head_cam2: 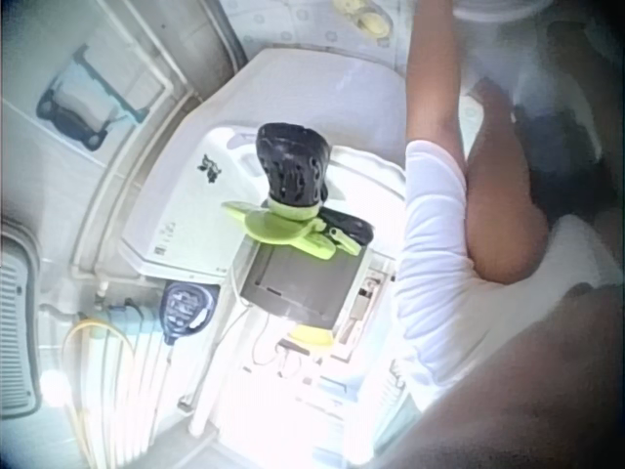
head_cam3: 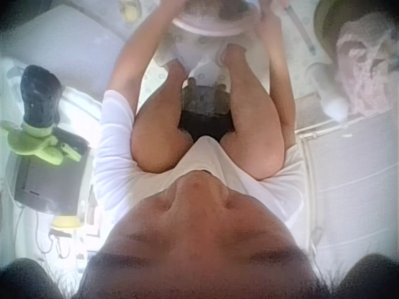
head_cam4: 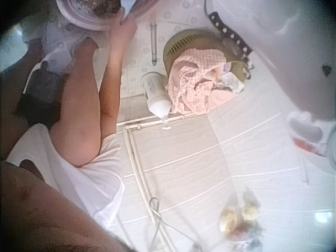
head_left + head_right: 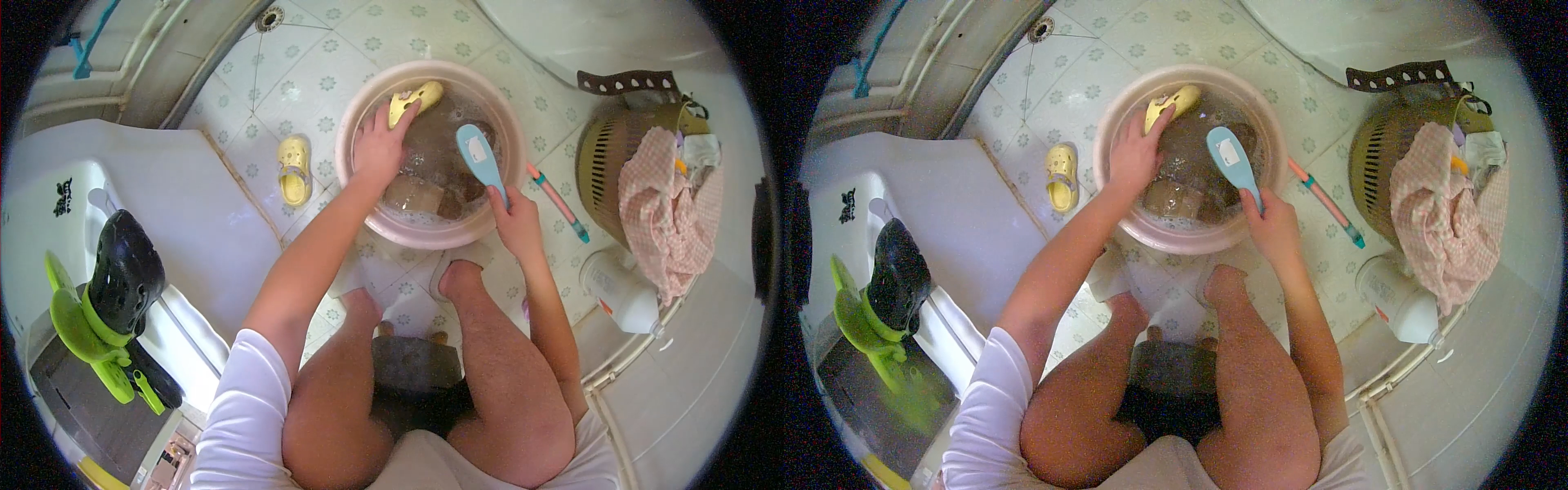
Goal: The person scrubs yellow clogs with a brush in a basin of soapy water. They handle the shoes one at a time, cleaning the various surfaces before returning them to the basin.
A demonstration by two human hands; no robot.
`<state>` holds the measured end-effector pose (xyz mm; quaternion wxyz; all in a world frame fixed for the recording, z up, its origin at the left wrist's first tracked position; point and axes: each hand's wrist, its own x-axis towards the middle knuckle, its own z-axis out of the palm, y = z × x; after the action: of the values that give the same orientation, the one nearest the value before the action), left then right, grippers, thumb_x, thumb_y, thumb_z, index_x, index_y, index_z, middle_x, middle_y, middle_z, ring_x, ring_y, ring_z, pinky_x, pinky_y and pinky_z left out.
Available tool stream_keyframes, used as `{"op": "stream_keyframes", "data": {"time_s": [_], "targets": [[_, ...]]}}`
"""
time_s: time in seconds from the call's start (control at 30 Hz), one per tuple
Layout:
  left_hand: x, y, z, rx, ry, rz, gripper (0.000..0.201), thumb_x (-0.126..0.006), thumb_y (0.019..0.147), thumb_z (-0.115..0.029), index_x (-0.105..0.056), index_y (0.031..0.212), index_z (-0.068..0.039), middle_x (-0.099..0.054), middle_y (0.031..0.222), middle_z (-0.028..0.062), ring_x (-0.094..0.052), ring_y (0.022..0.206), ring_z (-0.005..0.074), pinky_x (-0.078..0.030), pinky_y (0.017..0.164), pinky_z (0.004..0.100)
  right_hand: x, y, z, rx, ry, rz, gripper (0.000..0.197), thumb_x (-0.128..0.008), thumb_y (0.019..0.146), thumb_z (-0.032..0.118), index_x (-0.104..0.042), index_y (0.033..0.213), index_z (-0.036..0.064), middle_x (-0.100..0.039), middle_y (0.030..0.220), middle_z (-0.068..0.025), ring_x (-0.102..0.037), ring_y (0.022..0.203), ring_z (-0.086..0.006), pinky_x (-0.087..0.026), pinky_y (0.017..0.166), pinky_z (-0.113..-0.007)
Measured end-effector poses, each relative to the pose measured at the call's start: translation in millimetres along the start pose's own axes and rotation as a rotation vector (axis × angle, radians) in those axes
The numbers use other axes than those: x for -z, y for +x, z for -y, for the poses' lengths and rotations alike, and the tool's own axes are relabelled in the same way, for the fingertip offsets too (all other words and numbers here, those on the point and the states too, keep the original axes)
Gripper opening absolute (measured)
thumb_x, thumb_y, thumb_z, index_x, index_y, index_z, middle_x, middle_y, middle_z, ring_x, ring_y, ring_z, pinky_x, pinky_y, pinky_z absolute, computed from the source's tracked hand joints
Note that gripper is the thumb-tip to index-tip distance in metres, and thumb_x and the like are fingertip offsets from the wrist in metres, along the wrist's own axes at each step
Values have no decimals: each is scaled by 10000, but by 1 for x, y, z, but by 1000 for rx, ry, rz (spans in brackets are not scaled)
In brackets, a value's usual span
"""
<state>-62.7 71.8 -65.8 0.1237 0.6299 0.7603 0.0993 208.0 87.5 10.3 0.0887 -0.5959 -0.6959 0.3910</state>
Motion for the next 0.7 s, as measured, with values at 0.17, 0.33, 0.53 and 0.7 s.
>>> {"op": "stream_keyframes", "data": {"time_s": [0.17, 0.33, 0.53, 0.7], "targets": [[-12, -5, 17, 81, -172, 221, 935, -730, 829, -124, -251, 1589, -382, -365, 1534, 210, -678, 1073, 371, -572, 904, 442, 2, 0, 7, -12, 7, 9, 379, -630, 1002, 351, -677, 934, -19, -565, 609, -152, -498, 538, -235, -398, 524, -385], [1, -16, 4, 130, -87, 331, 944, -742, 804, -107, -270, 1593, -324, -420, 1499, 203, -671, 1068, 376, -571, 927, 449, -1, 2, -9, -8, 26, -8, 397, -631, 991, 388, -693, 923, 2, -617, 647, -211, -595, 541, -343, -440, 543, -434], [6, -17, -2, 124, 62, 443, 927, -767, 801, -276, -291, 1586, -147, -443, 1463, 173, -539, 1274, 351, -517, 1017, 444, 2, 0, 2, -35, -3, 54, 370, -626, 1013, 314, -658, 943, -48, -538, 584, -111, -443, 551, -127, -386, 520, -334], [-1, -20, -3, 94, 115, 431, 913, -715, 825, -515, -379, 1531, -44, -474, 1424, 177, -441, 1363, 357, -417, 1119, 492, -2, 0, -5, 11, 18, 3, 416, -637, 990, 387, -679, 906, -18, -595, 625, -205, -558, 521, -333, -427, 532, -425]]}}
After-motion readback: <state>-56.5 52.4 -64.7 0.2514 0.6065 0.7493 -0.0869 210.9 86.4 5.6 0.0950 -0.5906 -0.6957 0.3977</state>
